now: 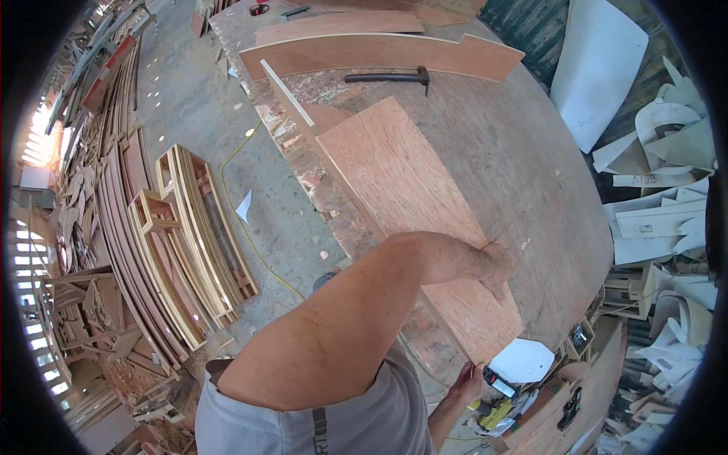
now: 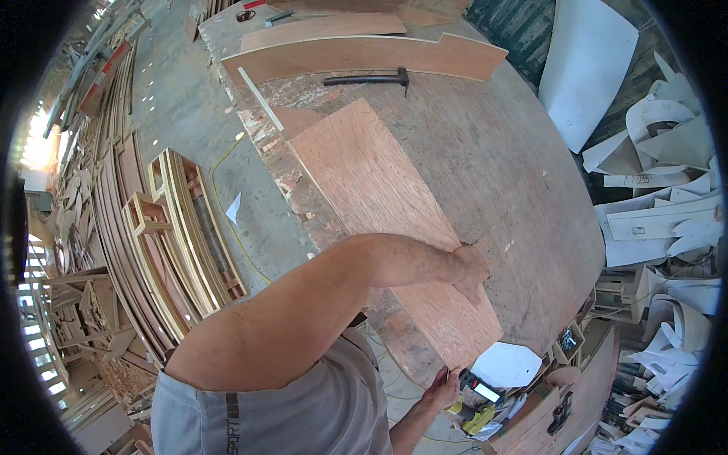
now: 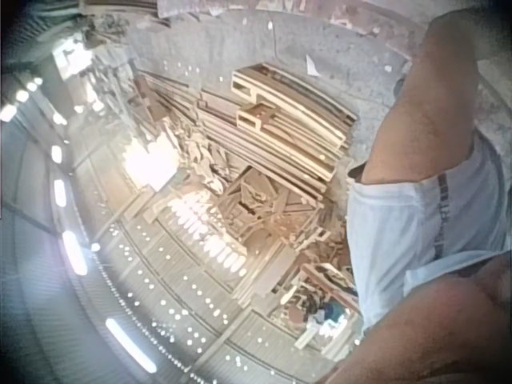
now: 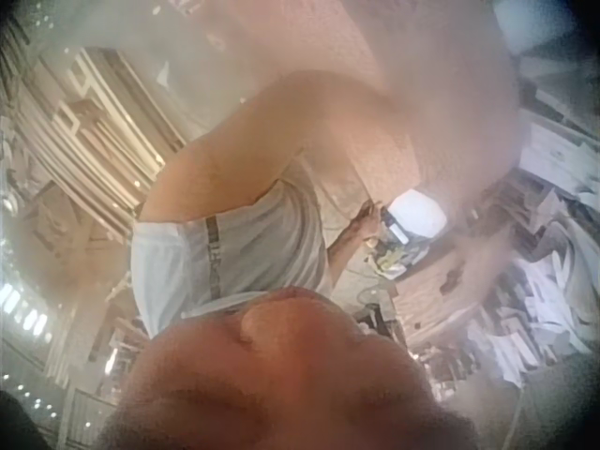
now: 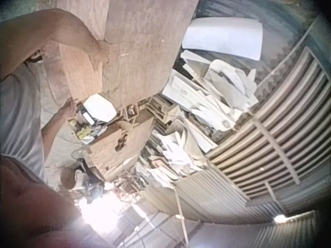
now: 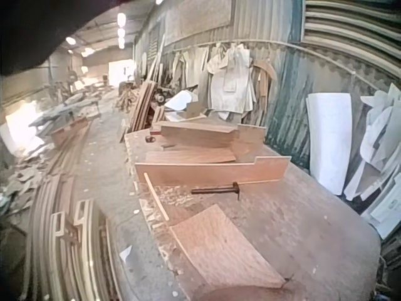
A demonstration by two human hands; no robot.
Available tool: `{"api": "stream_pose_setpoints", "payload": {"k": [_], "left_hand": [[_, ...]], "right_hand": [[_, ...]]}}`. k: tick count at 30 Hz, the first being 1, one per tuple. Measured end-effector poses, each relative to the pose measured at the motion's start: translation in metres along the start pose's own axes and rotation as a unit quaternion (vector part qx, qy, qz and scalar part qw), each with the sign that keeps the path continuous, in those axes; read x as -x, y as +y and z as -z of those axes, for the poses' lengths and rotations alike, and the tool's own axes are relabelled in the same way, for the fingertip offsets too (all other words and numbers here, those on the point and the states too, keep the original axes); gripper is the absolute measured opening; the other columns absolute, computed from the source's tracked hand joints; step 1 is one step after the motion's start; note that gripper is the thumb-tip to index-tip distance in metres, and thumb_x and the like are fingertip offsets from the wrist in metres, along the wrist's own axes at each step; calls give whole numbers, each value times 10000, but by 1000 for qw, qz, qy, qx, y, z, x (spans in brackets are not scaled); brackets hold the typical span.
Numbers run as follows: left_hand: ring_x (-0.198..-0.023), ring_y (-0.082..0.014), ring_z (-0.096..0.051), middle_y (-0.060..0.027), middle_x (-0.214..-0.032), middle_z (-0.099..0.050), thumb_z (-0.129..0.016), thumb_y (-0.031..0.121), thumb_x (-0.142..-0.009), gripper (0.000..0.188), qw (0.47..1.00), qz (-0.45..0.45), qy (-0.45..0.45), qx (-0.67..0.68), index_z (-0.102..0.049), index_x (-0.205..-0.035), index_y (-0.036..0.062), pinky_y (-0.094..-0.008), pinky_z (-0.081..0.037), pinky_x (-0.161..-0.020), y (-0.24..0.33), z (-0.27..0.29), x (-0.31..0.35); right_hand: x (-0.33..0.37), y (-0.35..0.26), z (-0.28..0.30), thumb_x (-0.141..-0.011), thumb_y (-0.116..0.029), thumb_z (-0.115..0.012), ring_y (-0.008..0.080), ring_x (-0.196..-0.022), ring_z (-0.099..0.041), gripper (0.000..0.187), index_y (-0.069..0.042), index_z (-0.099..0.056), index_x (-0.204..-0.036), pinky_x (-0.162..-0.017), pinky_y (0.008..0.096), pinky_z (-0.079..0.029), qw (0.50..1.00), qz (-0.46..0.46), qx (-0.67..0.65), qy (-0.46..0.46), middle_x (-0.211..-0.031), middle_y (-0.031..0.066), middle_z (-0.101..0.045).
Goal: The person uses a table saw to cut a rectangular piece of plywood into two smaller pieces. After cutting, the person moves the pieces to a workbench, arranges them, and uses a metal ruler and a pen to mark lines on the wood surfaces.
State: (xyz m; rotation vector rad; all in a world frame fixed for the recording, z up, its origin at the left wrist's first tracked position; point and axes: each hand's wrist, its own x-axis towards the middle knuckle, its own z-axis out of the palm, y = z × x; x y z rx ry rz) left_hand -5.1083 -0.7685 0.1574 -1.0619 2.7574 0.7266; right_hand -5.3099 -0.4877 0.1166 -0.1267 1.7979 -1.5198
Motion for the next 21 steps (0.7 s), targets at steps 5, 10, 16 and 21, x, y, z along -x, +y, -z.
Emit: {"api": "stream_pose_setpoints", "payload": {"k": [5,10,16,21], "left_hand": [[-1089,-313,-643,-146,-1182,-669,-590,780,-727,872,1000,-7,-9,2,-664,-1198,49,-454,-520,-851,1,11,12],[-1089,-319,-644,-142,-1172,-676,-597,762,-734,846,1000,3,-6,-1,-674,-1183,49,-455,-520,-852,1,16,19],[-1064,-319,-656,-155,-1159,-679,-611,757,-726,861,1000,-3,-3,10,-654,-1200,40,-456,-525,-841,-1,3,0],[-1050,-316,-663,-164,-1162,-675,-618,755,-724,877,1000,-4,4,6,-638,-1204,22,-445,-530,-834,-4,-2,-1]], "right_hand": [[-8,3,8,-921,-124,-677,212,-822,-647,210,17,-644,-1073,-687,246,-584,1000,0,17,-19,-1007,96,-661],[-5,0,3,-922,-138,-683,210,-829,-647,219,15,-641,-1074,-692,249,-587,1000,-7,15,-23,-1011,96,-661],[-7,1,7,-922,-137,-687,210,-846,-641,221,13,-636,-1076,-691,243,-583,1000,-1,4,-30,-1032,97,-653],[-5,-1,2,-920,-135,-690,202,-846,-641,224,18,-635,-1074,-695,242,-583,1000,2,8,-21,-1039,100,-653]]}}
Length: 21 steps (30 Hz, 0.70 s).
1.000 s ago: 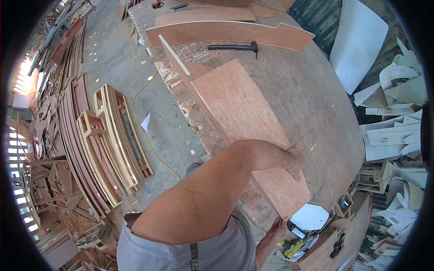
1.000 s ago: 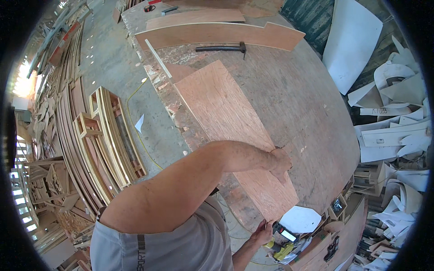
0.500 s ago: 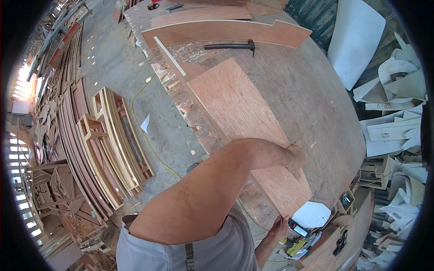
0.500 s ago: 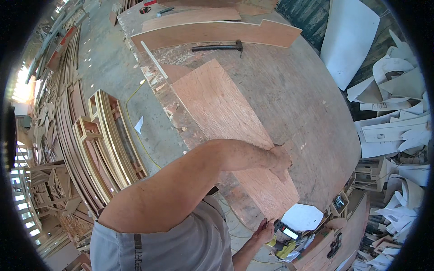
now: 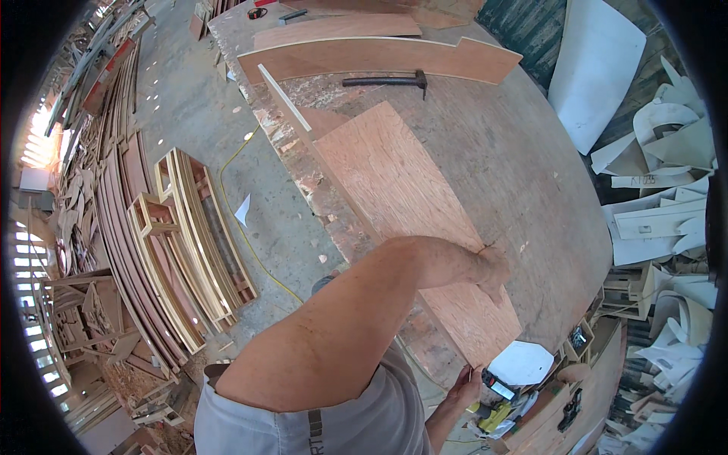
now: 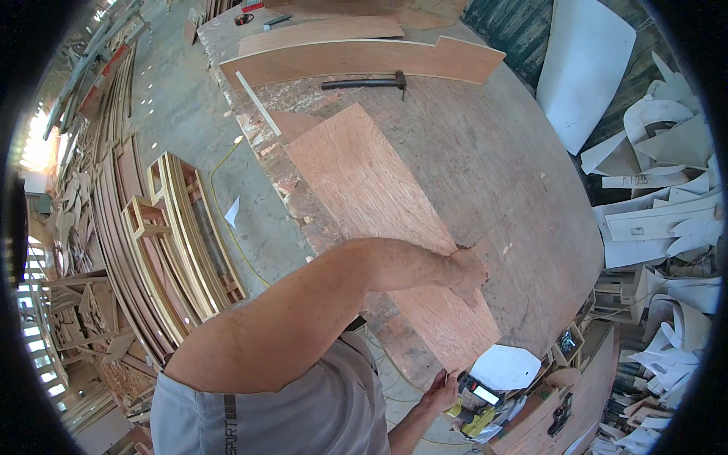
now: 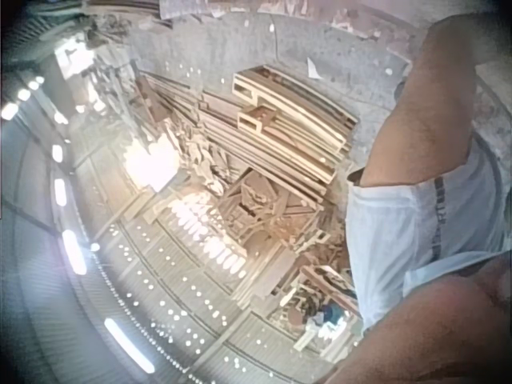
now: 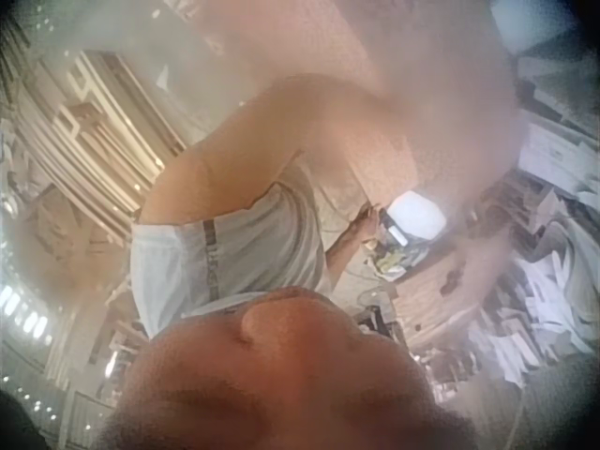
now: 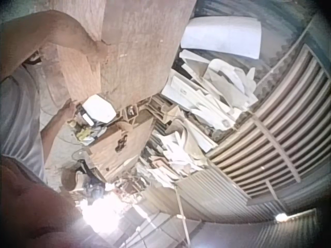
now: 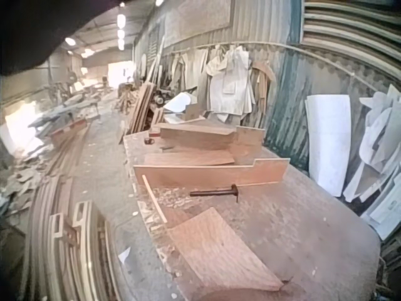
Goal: The person uses a table saw to cut a rectangular piece of plywood into two smaller pieces. After cutting, the person moves the pieces to a workbench, arranges them, and uses a metal ruler and a pen to mark lines on the wood surfaces.
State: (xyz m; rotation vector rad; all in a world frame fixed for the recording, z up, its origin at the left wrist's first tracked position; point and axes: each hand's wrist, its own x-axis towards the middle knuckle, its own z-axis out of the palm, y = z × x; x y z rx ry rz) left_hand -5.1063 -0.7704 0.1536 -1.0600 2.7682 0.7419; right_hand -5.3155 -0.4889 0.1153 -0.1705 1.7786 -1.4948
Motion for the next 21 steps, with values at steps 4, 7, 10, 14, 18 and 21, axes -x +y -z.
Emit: {"api": "stream_pose_setpoints", "payload": {"k": [4,7,10,14,18,21], "left_hand": [[-1053,-322,-661,-167,-1161,-673,-622,758,-718,892,1000,5,-3,17,-632,-1207,12,-459,-525,-835,3,2,2],[-1059,-333,-656,-169,-1169,-671,-627,755,-715,896,1000,9,-6,7,-632,-1214,11,-469,-521,-836,3,2,1],[-1059,-341,-652,-162,-1177,-670,-628,752,-714,889,1000,18,-3,22,-641,-1210,15,-464,-520,-838,4,11,15],[-1046,-324,-656,-151,-1146,-683,-628,740,-721,829,999,10,14,27,-686,-1146,31,-452,-516,-844,5,15,23],[-1031,-311,-660,-149,-1097,-698,-625,731,-726,772,999,4,45,26,-725,-1060,42,-457,-508,-839,6,10,24],[-1016,-311,-665,-155,-1078,-703,-627,729,-724,760,997,-4,72,30,-735,-1022,38,-459,-505,-834,5,5,24]], "right_hand": [[-4,5,4,-917,-137,-696,201,-831,-640,223,25,-640,-1059,-693,241,-582,1000,11,3,7,-1021,101,-657],[-11,9,8,-914,-138,-699,203,-820,-638,224,34,-645,-1047,-694,242,-581,1000,6,-8,-5,-1017,108,-655],[-11,7,8,-913,-136,-700,204,-815,-635,230,47,-646,-1040,-692,243,-580,1000,2,-1,-5,-1005,113,-655],[-6,7,7,-917,-139,-694,204,-809,-633,247,62,-641,-1050,-694,242,-580,1000,6,-9,0,-979,112,-652],[4,2,-2,-928,-157,-684,193,-821,-627,258,63,-640,-1055,-704,240,-582,1000,10,-3,4,-969,101,-649],[2,3,0,-940,-185,-671,183,-863,-613,286,58,-625,-1084,-732,236,-567,1000,11,8,-11,-1000,97,-638]]}}
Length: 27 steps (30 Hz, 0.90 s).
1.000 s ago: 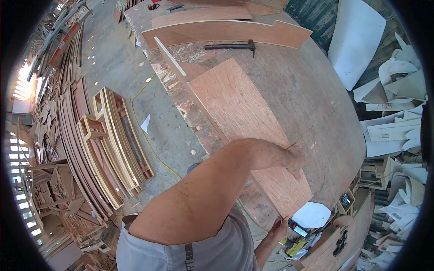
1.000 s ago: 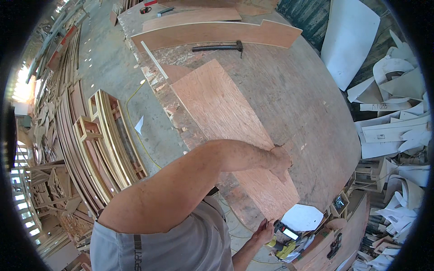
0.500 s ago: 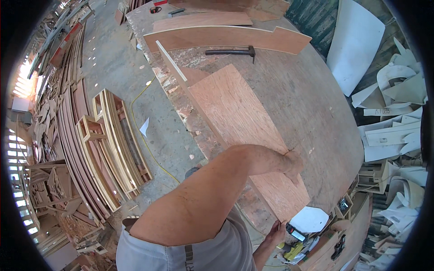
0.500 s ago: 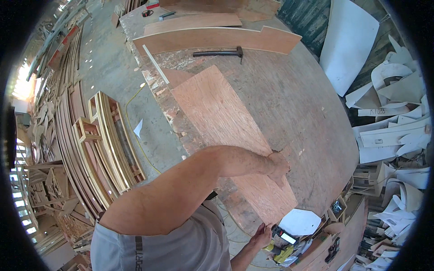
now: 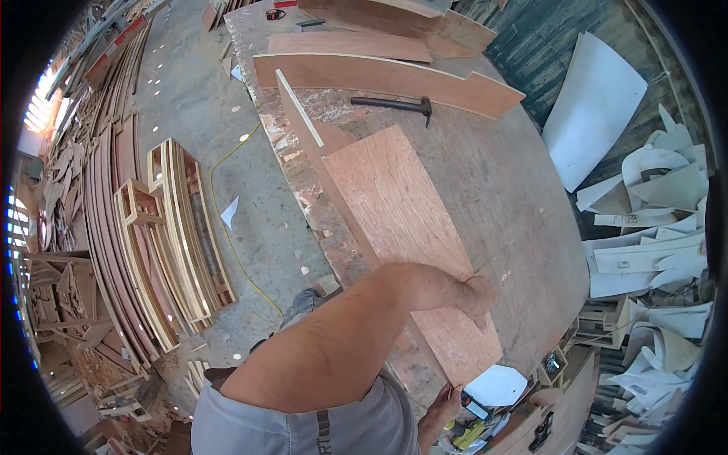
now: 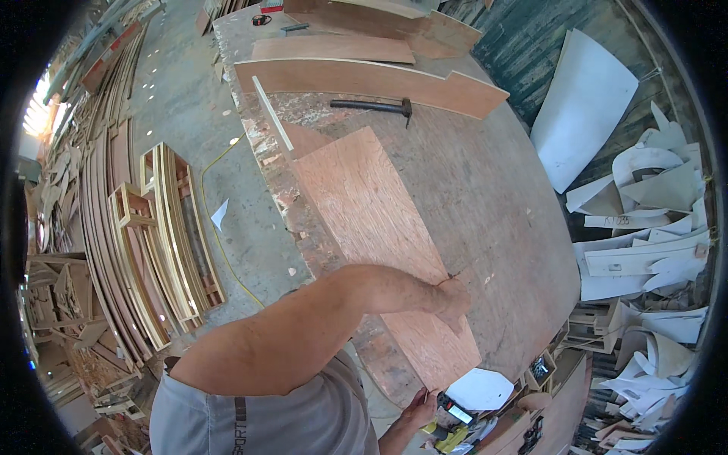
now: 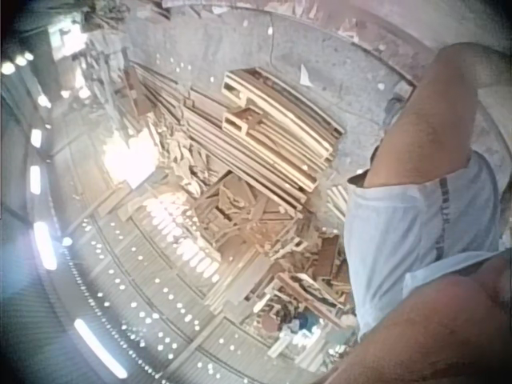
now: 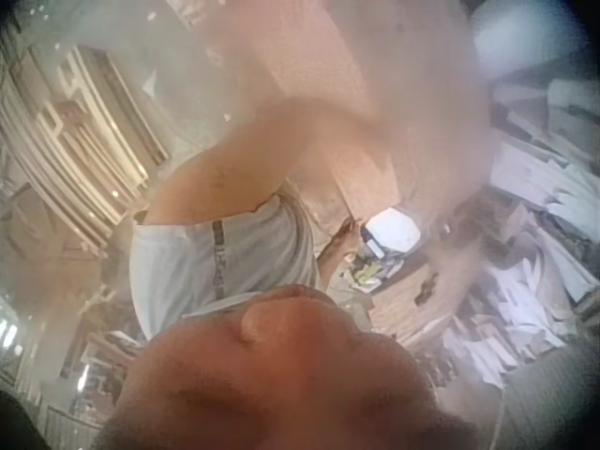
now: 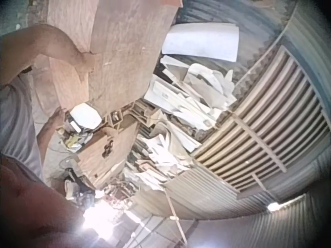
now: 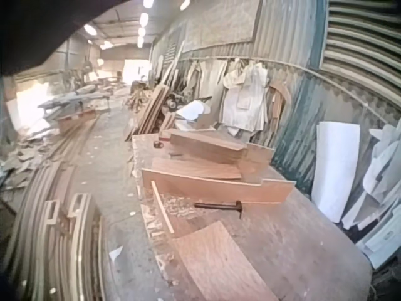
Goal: The person uses a table saw to cut a rectangular piece of plywood into two smaller pieces. After cutting, the person moves the pieces to a workbench, arranges them, and uses a metal ruler and a pen to mark lines on the wood surfaces.
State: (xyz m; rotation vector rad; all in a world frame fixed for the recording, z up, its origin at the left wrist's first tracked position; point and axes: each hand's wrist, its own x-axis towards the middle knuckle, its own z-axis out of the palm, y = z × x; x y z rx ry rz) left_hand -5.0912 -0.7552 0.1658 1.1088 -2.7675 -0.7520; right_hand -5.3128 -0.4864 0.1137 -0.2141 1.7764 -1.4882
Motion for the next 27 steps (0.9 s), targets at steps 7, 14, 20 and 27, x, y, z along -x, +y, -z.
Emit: {"api": "stream_pose_setpoints", "payload": {"k": [7,14,20,27], "left_hand": [[-953,-336,-677,-166,-1018,-712,-644,728,-710,761,1000,-9,25,10,-739,-972,20,-471,-512,-796,7,5,9],[-1079,-341,-639,-176,-1131,-680,-707,695,-668,780,999,2,22,41,-710,-1075,30,-457,-490,-905,-3,7,12],[-1048,-338,-652,-184,-1064,-694,-705,681,-688,743,998,-14,16,63,-711,-1027,20,-455,-501,-868,9,11,6],[-1014,-337,-672,-188,-1059,-693,-678,674,-741,788,999,0,-4,36,-640,-1130,-11,-445,-528,-826,-5,-4,-3]], "right_hand": [[2,3,3,-973,-234,-631,171,-958,-580,366,71,-573,-1167,-800,240,-521,1000,5,-2,-17,-1099,108,-615],[-2,5,-3,-958,-206,-650,171,-851,-595,309,43,-595,-1135,-730,248,-542,1000,11,-12,6,-1030,91,-627],[-9,17,13,-939,-173,-668,171,-814,-620,248,34,-627,-1069,-656,224,-553,998,26,-39,42,-980,82,-648],[9,6,-17,-914,-126,-689,153,-721,-619,147,-8,-631,-977,-578,210,-538,996,17,-52,65,-900,79,-647]]}}
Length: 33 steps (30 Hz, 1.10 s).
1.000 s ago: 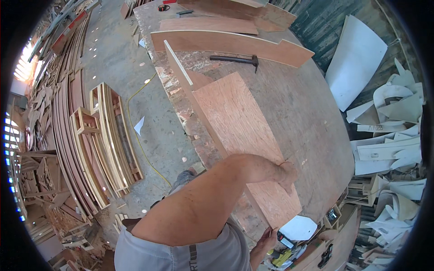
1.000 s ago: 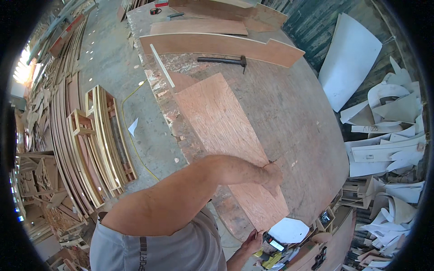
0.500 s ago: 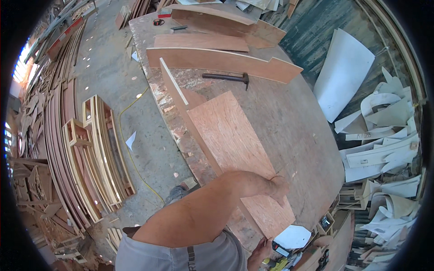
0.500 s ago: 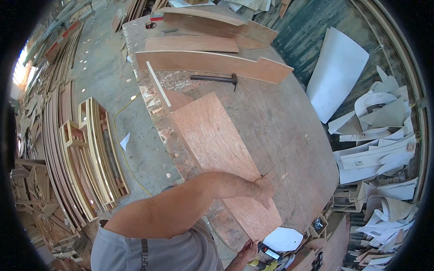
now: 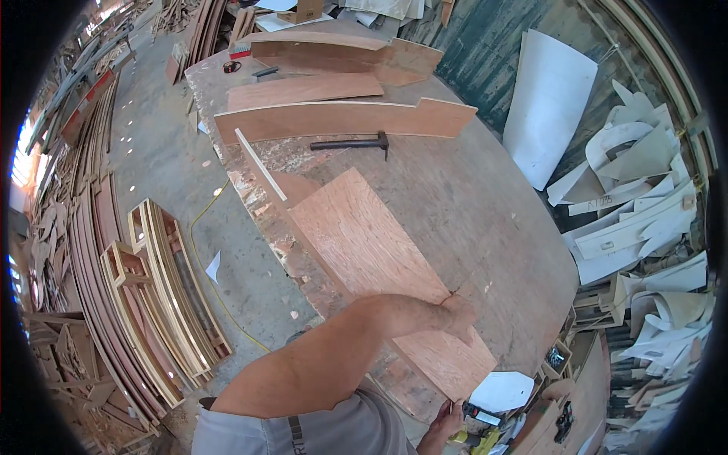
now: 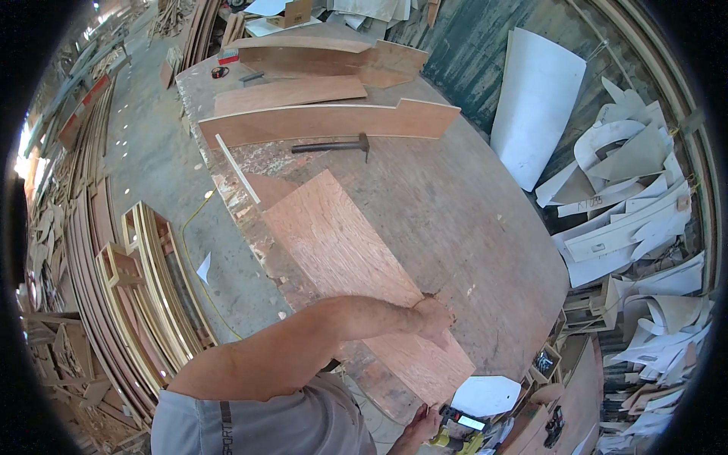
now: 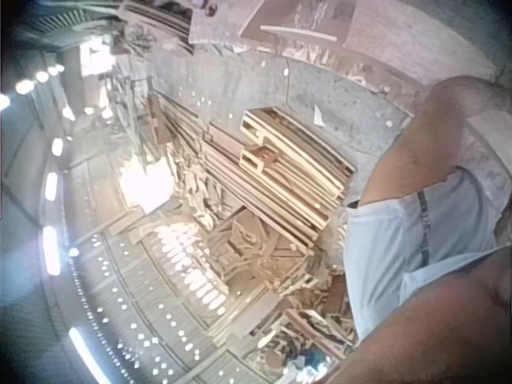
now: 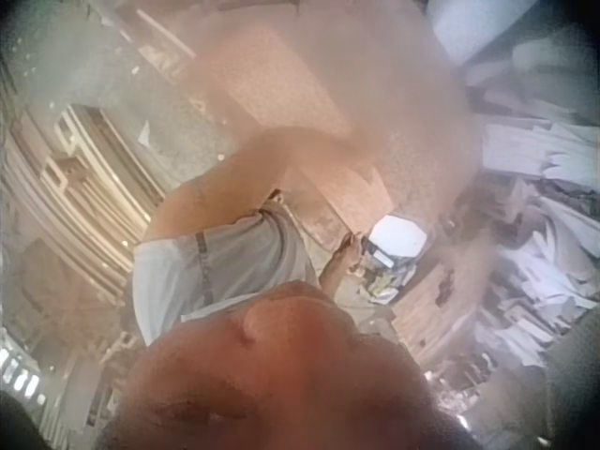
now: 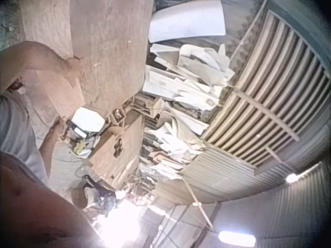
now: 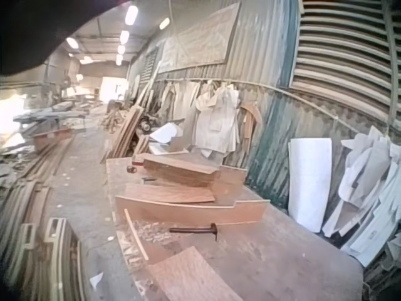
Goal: The person uses a table saw to cut a rectangular piece of plywood into two smaller pieces. After cutting, the person moves the pieces to a workbench, arranges them, and uses a metal ruler and a pen to mark lines on the wood surfaces.
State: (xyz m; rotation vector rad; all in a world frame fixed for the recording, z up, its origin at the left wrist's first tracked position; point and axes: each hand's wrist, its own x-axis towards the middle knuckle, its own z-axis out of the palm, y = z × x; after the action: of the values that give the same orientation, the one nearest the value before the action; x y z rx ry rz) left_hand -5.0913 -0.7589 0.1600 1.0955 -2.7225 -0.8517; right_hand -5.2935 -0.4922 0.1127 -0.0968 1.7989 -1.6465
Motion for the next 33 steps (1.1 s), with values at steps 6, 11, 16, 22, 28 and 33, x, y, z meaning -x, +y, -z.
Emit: {"api": "stream_pose_setpoints", "payload": {"k": [6,11,16,22,28,33], "left_hand": [[-1050,-325,-661,-184,-1148,-668,-648,699,-750,812,1000,-9,8,-11,-634,-1155,-5,-437,-510,-878,1,-6,-4],[-1033,-324,-668,-178,-1104,-686,-641,716,-735,788,1000,-3,5,-16,-692,-1080,10,-448,-505,-887,4,-13,-4],[-993,-323,-681,-170,-1004,-714,-659,712,-712,760,999,-7,42,-25,-724,-1014,17,-460,-520,-833,-1,-6,4],[-967,-330,-678,-181,-1012,-709,-681,703,-693,743,1000,-5,9,2,-742,-993,26,-436,-523,-809,6,8,12],[-1077,-333,-635,-183,-1098,-687,-687,690,-690,761,1000,9,8,-16,-729,-1043,18,-456,-479,-896,10,16,23],[-1085,-331,-629,-175,-1094,-687,-696,689,-684,754,999,-18,36,12,-729,-1038,24,-465,-481,-892,1,9,18]], "right_hand": [[0,0,2,-913,-136,-697,149,-685,-618,160,4,-643,-971,-559,200,-529,1000,8,-12,-22,-888,79,-660],[9,-4,-6,-898,-162,-728,148,-672,-614,208,14,-651,-979,-552,203,-529,1000,15,-11,-13,-888,86,-668],[-2,3,3,-892,-177,-739,163,-720,-611,259,29,-642,-1015,-583,215,-541,998,27,-19,-50,-922,97,-663],[-6,4,17,-969,-238,-633,159,-903,-585,327,33,-597,-1149,-748,223,-519,998,6,40,-57,-1074,90,-628],[-9,4,16,-967,-266,-638,124,-842,-578,282,-16,-609,-1095,-719,211,-510,997,8,48,-53,-997,53,-629],[-13,8,13,-906,-240,-720,167,-788,-602,307,2,-628,-1071,-656,226,-529,999,13,18,-35,-962,80,-656]]}}
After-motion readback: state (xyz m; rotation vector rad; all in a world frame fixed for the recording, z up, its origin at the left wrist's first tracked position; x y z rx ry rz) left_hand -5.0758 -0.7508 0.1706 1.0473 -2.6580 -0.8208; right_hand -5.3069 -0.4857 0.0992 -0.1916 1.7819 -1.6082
